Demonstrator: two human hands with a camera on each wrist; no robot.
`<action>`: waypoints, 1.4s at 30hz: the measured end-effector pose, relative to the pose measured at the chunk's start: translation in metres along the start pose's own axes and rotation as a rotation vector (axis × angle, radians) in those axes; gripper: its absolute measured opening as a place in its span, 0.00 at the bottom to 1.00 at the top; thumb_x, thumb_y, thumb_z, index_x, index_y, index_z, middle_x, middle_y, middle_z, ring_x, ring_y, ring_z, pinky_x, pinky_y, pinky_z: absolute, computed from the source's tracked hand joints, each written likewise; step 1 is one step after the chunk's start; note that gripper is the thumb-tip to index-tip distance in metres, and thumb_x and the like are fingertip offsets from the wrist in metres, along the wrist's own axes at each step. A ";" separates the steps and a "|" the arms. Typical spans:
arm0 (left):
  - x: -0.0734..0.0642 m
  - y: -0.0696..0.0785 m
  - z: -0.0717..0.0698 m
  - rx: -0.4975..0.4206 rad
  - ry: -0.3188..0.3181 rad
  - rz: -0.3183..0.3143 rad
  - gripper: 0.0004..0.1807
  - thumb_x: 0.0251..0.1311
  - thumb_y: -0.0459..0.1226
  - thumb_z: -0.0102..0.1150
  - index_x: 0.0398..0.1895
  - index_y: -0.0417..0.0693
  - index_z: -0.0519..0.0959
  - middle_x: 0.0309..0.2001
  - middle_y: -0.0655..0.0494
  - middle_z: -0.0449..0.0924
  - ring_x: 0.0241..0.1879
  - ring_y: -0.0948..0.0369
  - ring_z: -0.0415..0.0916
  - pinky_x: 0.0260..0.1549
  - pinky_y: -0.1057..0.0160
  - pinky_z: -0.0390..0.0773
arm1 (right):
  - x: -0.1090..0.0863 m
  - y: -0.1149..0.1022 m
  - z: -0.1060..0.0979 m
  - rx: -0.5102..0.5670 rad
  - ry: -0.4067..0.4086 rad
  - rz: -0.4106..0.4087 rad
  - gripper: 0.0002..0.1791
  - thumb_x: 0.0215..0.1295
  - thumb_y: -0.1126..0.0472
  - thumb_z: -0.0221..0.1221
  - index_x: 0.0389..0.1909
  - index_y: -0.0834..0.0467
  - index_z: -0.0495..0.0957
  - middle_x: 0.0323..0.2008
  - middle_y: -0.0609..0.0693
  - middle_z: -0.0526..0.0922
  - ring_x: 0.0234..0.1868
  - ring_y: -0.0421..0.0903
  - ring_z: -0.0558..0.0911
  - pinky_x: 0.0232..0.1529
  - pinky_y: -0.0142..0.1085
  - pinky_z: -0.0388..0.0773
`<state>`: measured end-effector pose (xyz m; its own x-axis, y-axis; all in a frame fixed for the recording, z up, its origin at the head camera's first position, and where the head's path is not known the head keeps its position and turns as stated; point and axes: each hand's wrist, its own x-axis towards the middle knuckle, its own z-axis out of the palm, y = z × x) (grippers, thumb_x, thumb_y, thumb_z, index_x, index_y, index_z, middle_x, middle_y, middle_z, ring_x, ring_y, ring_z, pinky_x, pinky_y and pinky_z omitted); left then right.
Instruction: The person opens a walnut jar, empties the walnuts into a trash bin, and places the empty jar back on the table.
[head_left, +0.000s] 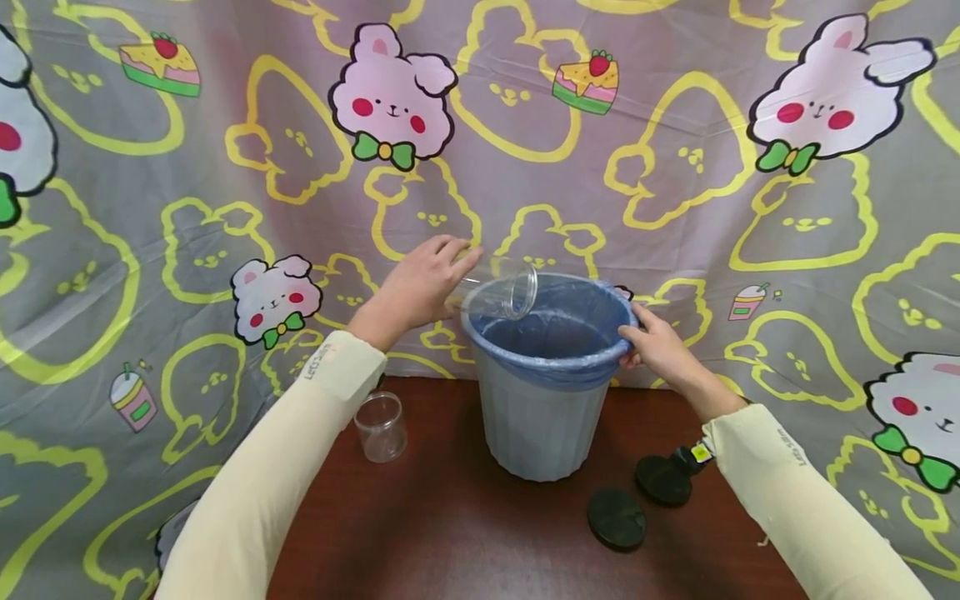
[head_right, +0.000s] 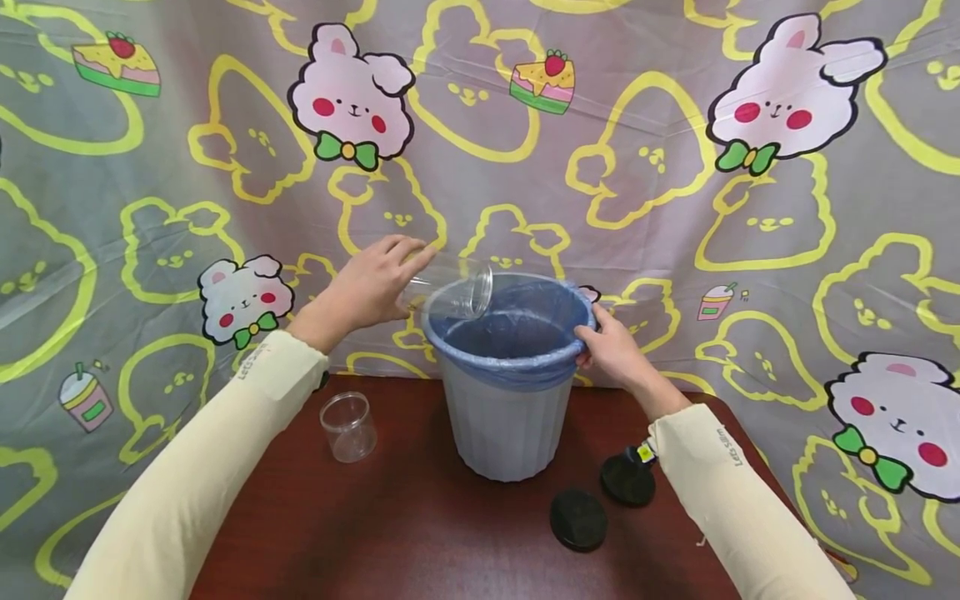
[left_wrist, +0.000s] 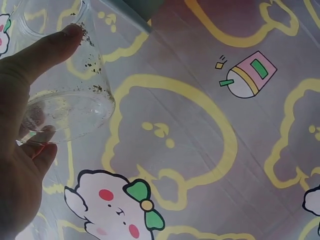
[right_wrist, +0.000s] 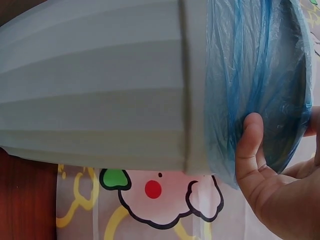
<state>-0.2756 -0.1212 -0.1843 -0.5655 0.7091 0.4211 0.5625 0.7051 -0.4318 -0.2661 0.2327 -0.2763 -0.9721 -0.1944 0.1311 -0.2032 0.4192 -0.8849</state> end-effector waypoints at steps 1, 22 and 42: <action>-0.001 -0.001 0.001 -0.006 0.003 -0.002 0.52 0.38 0.45 0.78 0.68 0.41 0.62 0.61 0.41 0.65 0.61 0.47 0.61 0.60 0.55 0.63 | 0.000 0.000 0.000 0.003 0.001 -0.001 0.38 0.72 0.59 0.44 0.73 0.63 0.33 0.38 0.66 0.74 0.25 0.42 0.79 0.31 0.34 0.79; -0.046 -0.002 0.014 -0.299 0.187 -0.257 0.56 0.36 0.50 0.78 0.68 0.39 0.59 0.62 0.42 0.65 0.61 0.46 0.62 0.59 0.51 0.64 | -0.006 0.000 -0.006 -0.030 0.010 -0.011 0.36 0.74 0.56 0.44 0.73 0.63 0.38 0.58 0.71 0.62 0.27 0.45 0.79 0.30 0.36 0.78; -0.122 0.028 0.066 -0.779 0.417 -0.639 0.53 0.33 0.48 0.79 0.66 0.46 0.63 0.58 0.46 0.67 0.55 0.50 0.61 0.50 0.45 0.65 | -0.045 0.015 -0.016 -0.273 -0.025 0.025 0.42 0.72 0.43 0.44 0.73 0.65 0.38 0.61 0.70 0.62 0.28 0.50 0.79 0.31 0.39 0.78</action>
<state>-0.2304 -0.1889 -0.3006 -0.7230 0.0534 0.6887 0.5481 0.6511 0.5250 -0.2276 0.2618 -0.2878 -0.9748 -0.2012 0.0967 -0.2063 0.6468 -0.7342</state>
